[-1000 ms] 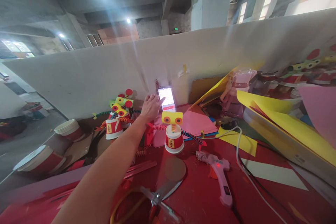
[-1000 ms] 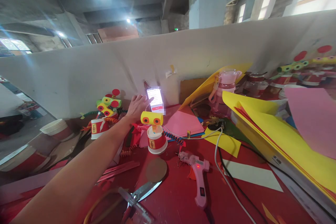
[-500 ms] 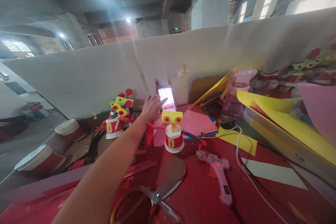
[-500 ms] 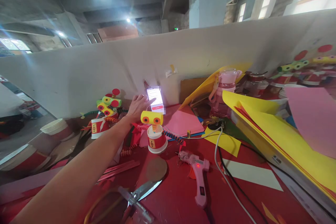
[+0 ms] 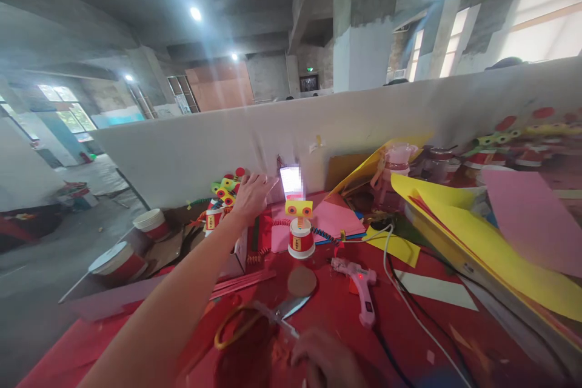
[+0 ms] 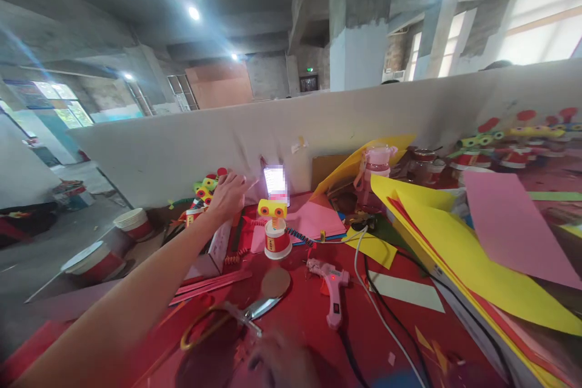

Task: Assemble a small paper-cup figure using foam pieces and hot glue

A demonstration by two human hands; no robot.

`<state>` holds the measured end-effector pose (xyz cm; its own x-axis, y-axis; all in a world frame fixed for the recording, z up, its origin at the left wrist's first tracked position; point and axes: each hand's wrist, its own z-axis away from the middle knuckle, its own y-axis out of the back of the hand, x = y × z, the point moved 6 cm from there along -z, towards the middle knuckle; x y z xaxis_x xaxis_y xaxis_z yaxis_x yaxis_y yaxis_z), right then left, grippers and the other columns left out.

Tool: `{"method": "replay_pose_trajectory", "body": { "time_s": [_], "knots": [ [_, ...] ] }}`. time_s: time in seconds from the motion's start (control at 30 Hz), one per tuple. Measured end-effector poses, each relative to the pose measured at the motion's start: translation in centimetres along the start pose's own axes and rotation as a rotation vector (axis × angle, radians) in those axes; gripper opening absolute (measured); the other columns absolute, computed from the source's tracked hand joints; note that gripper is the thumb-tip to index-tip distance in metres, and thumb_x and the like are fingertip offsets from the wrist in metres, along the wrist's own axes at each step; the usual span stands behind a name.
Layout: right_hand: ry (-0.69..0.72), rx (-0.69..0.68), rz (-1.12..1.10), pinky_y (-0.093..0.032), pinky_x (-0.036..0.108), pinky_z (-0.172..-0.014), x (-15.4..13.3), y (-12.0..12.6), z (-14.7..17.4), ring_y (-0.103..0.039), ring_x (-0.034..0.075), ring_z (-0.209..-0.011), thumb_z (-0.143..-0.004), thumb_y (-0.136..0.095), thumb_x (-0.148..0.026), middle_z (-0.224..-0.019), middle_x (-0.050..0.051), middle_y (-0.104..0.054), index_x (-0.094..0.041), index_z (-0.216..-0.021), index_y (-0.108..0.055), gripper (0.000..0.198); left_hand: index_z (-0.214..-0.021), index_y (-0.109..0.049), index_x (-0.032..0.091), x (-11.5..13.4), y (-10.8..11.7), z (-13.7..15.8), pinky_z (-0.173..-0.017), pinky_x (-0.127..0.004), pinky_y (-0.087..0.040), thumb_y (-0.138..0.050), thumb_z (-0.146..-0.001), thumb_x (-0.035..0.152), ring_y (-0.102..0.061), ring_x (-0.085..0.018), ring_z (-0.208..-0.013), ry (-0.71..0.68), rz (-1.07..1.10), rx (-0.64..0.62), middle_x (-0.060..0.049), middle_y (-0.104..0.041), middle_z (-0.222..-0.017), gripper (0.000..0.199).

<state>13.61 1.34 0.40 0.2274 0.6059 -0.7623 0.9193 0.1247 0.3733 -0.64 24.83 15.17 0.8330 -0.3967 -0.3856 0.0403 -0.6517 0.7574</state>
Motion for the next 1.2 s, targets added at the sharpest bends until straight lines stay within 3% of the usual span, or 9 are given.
{"method": "replay_pose_trajectory", "body": {
  "time_s": [0.1,0.2,0.27,0.4,0.53,0.77,0.93,1.0,1.2],
  "knots": [
    [-0.002,0.018,0.028,-0.049,0.017,-0.064,0.2,-0.4,-0.1,-0.064,0.011,-0.072,-0.077,-0.042,-0.003,-0.077,0.000,-0.063,-0.023,-0.080,-0.063,0.029,-0.121,-0.061,0.023,0.8,5.0,4.1,-0.087,-0.042,-0.038,-0.044,-0.080,0.010,-0.049,-0.026,-0.101,0.127,0.045,0.068,-0.010,-0.060,-0.099,0.046],
    [-0.007,0.101,0.090,-0.048,0.020,-0.066,-0.4,0.1,0.0,-0.062,0.013,-0.072,-0.079,-0.039,-0.005,-0.074,0.002,-0.062,-0.020,-0.078,-0.062,0.027,-0.124,-0.058,0.020,3.6,7.8,9.2,-0.086,-0.037,-0.043,-0.041,-0.083,0.011,-0.053,-0.022,-0.094,0.259,0.232,0.169,-0.008,-0.060,-0.097,0.044],
    [-0.037,0.150,0.105,-0.048,0.022,-0.069,-0.8,0.5,0.0,-0.062,0.014,-0.075,-0.082,-0.038,-0.008,-0.079,0.004,-0.064,-0.019,-0.084,-0.061,0.026,-0.125,-0.054,0.018,6.3,7.9,12.3,-0.082,-0.034,-0.047,-0.039,-0.087,0.014,-0.056,-0.019,-0.088,0.339,0.393,0.225,-0.008,-0.061,-0.094,0.041],
    [-0.058,0.235,0.047,-0.049,0.025,-0.075,-1.9,1.4,-1.4,-0.064,0.016,-0.084,-0.088,-0.037,-0.013,-0.090,0.007,-0.066,-0.018,-0.097,-0.059,0.024,-0.104,-0.060,0.017,11.2,6.4,16.5,-0.076,-0.029,-0.051,-0.037,-0.092,0.020,-0.063,-0.017,-0.086,0.468,0.597,0.322,-0.007,-0.066,-0.093,0.026],
    [-0.023,0.339,0.050,-0.049,0.026,-0.075,-2.1,2.4,-3.3,-0.063,0.017,-0.083,-0.093,-0.038,-0.022,-0.091,0.007,-0.067,-0.018,-0.099,-0.059,0.022,-0.090,-0.060,0.019,14.1,5.4,17.5,-0.066,-0.026,-0.051,-0.037,-0.092,0.019,-0.065,-0.015,-0.075,0.349,0.588,0.233,-0.004,-0.068,-0.081,0.024],
    [-0.092,0.426,0.085,-0.045,0.026,-0.062,0.4,3.8,-3.3,-0.058,0.016,-0.068,-0.097,-0.035,-0.035,-0.072,0.003,-0.063,-0.020,-0.076,-0.055,0.032,-0.072,-0.055,0.019,13.6,6.1,18.7,-0.060,-0.025,-0.046,-0.037,-0.094,0.024,-0.062,-0.016,-0.064,0.301,0.374,0.240,-0.003,-0.063,-0.065,0.029],
    [-0.150,0.613,0.310,-0.046,0.037,-0.082,2.6,8.2,-6.2,-0.058,0.023,-0.093,-0.092,-0.042,-0.048,-0.100,0.012,-0.064,-0.017,-0.103,-0.056,0.035,-0.085,-0.060,0.019,14.0,5.5,18.9,-0.061,-0.027,-0.047,-0.037,-0.093,0.023,-0.063,-0.017,-0.068,0.283,0.379,0.204,-0.005,-0.066,-0.072,0.024],
    [-0.105,0.523,0.483,-0.041,0.042,-0.093,3.2,9.1,-8.5,-0.052,0.029,-0.109,-0.083,-0.055,-0.055,-0.115,0.016,-0.060,-0.015,-0.114,-0.053,0.050,-0.094,-0.061,0.019,14.3,5.3,19.0,-0.063,-0.028,-0.048,-0.040,-0.091,0.021,-0.065,-0.018,-0.072,0.262,0.392,0.199,-0.006,-0.069,-0.079,0.021],
    [-0.164,0.222,0.804,-0.031,0.047,-0.101,4.6,8.9,-12.9,-0.047,0.034,-0.117,-0.067,-0.069,-0.062,-0.117,0.017,-0.061,-0.013,-0.115,-0.059,0.069,-0.106,-0.061,0.019,14.5,4.8,19.4,-0.067,-0.032,-0.051,-0.042,-0.088,0.016,-0.066,-0.021,-0.077,0.253,0.374,0.208,-0.008,-0.072,-0.088,0.026]
  ]
}}
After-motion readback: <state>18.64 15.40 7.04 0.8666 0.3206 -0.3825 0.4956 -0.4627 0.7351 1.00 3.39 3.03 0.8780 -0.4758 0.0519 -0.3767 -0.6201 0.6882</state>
